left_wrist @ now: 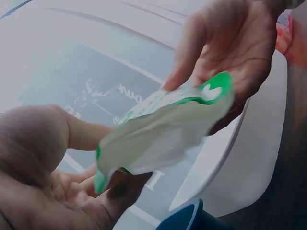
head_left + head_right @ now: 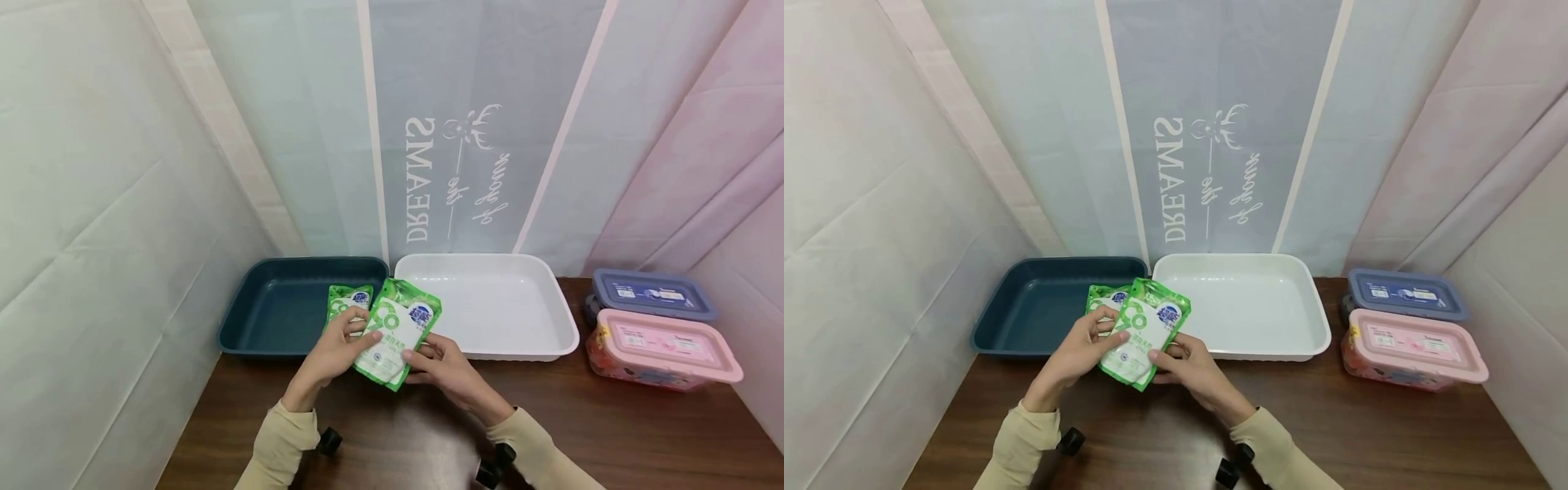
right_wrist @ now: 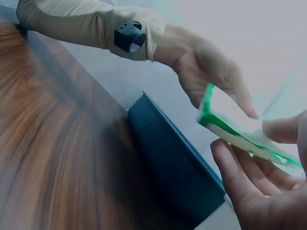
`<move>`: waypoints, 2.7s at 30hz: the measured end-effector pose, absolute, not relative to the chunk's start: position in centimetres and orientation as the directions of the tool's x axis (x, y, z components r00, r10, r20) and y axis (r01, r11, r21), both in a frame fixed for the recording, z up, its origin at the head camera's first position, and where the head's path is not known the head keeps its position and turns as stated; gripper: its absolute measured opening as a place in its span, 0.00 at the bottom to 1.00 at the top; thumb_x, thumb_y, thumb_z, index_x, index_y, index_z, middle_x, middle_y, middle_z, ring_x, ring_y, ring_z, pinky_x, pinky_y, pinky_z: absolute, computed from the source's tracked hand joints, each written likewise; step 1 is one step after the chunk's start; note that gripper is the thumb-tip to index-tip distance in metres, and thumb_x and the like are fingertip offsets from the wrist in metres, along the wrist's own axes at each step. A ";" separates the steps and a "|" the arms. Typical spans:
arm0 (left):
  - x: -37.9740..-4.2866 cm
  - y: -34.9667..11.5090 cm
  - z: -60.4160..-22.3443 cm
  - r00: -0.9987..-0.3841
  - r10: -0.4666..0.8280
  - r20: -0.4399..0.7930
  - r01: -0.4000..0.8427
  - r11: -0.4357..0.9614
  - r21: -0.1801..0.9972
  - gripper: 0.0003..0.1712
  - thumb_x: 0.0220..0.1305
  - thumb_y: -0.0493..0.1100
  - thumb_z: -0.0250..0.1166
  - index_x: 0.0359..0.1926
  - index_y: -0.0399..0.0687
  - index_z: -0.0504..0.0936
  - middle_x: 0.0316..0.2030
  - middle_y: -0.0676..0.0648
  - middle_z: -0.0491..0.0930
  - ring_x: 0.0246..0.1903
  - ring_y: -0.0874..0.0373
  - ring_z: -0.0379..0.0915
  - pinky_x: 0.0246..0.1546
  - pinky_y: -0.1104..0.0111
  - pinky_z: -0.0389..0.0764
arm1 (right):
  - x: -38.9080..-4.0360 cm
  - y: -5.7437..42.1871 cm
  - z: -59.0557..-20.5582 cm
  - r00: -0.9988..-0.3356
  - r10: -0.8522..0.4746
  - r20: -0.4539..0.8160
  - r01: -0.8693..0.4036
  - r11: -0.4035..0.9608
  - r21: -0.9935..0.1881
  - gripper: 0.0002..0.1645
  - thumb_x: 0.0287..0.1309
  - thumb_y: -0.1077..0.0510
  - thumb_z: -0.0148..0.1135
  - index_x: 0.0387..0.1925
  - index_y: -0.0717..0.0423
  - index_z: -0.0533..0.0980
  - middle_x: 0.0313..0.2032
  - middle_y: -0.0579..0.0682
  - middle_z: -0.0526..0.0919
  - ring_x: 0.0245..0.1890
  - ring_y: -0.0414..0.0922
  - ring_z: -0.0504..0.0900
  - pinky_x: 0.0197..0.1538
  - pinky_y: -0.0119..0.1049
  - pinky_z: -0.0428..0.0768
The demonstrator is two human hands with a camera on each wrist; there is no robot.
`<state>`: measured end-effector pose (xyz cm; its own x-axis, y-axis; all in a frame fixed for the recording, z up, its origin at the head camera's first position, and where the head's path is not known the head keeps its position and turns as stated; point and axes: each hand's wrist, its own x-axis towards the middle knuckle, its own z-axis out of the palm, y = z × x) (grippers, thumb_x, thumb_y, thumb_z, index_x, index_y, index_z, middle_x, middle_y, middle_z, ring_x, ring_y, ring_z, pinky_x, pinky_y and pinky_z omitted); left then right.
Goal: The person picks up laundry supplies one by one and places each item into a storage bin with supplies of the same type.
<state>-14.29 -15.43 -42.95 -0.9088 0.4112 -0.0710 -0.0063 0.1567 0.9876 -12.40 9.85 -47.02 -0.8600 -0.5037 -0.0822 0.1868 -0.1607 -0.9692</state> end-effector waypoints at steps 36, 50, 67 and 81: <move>-14.9 -23.4 -40.2 -0.999 -0.044 -0.027 -0.035 0.174 0.984 0.35 0.77 0.38 0.66 0.79 0.43 0.67 0.73 0.36 0.71 0.45 0.69 0.86 0.38 0.74 0.85 | -19.0 0.4 -41.3 -0.912 -0.410 0.000 -0.008 0.016 -1.000 0.22 0.70 0.58 0.71 0.61 0.59 0.77 0.55 0.59 0.88 0.50 0.47 0.89 0.53 0.47 0.89; -16.6 -26.6 -41.4 -0.980 -0.192 -0.059 -0.108 0.259 0.960 0.38 0.75 0.41 0.69 0.80 0.44 0.66 0.75 0.35 0.70 0.31 0.71 0.80 0.34 0.74 0.81 | -20.5 -4.5 -42.5 -0.930 -0.367 -0.012 -0.016 0.071 -0.997 0.21 0.70 0.58 0.70 0.61 0.55 0.79 0.53 0.56 0.88 0.41 0.46 0.91 0.44 0.42 0.91; -18.1 -29.3 -44.1 -0.972 -0.210 -0.101 -0.192 0.474 0.860 0.37 0.77 0.46 0.66 0.81 0.42 0.66 0.75 0.32 0.69 0.43 0.64 0.80 0.43 0.68 0.83 | -21.6 -7.5 -45.4 -0.925 -0.378 -0.040 -0.068 0.268 -0.961 0.23 0.73 0.53 0.69 0.64 0.56 0.77 0.46 0.53 0.85 0.42 0.60 0.90 0.38 0.38 0.85; -18.9 -30.3 -46.5 -0.985 -0.118 -0.128 -0.174 0.664 0.728 0.37 0.77 0.46 0.65 0.78 0.32 0.66 0.70 0.25 0.72 0.56 0.35 0.82 0.43 0.59 0.85 | -22.4 -8.9 -48.0 -0.904 -0.390 -0.173 0.041 0.325 -0.945 0.22 0.68 0.60 0.72 0.60 0.61 0.78 0.46 0.53 0.84 0.33 0.46 0.91 0.42 0.40 0.89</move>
